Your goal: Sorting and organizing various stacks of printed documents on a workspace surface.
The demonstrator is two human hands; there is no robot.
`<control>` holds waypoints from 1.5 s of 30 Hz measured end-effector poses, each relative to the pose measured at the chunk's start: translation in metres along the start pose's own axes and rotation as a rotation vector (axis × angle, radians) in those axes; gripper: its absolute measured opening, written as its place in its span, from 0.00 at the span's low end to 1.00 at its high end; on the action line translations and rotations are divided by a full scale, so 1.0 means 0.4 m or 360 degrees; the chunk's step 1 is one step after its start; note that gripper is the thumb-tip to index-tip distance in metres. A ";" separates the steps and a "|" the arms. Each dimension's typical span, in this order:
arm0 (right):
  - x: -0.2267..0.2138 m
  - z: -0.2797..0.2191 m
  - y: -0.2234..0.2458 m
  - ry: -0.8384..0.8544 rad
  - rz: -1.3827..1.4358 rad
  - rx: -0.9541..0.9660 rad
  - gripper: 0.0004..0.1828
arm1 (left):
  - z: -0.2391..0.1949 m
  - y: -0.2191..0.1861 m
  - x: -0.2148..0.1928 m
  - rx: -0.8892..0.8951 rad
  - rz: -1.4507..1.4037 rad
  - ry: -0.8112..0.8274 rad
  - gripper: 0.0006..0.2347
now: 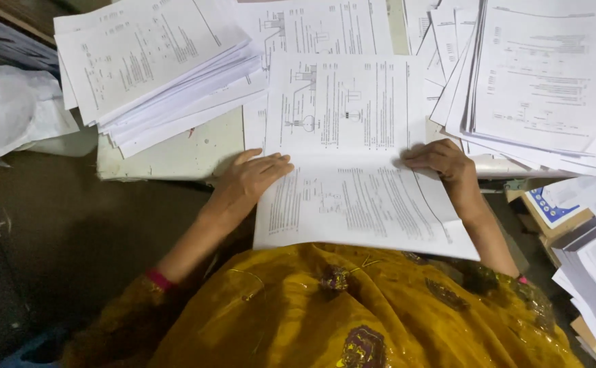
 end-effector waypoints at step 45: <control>0.054 -0.084 0.018 0.0131 -0.1011 -0.0172 0.06 | 0.000 0.027 0.013 -0.0336 0.0470 -0.0339 0.11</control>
Point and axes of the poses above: each hand's wrist, its own z-axis towards the middle knuckle, its own x-axis out of the palm, y = z × x, the point moved 10 cm from there along z, towards the middle knuckle, and after that the axes turned 5 degrees about -x, right-handed, at the moved point
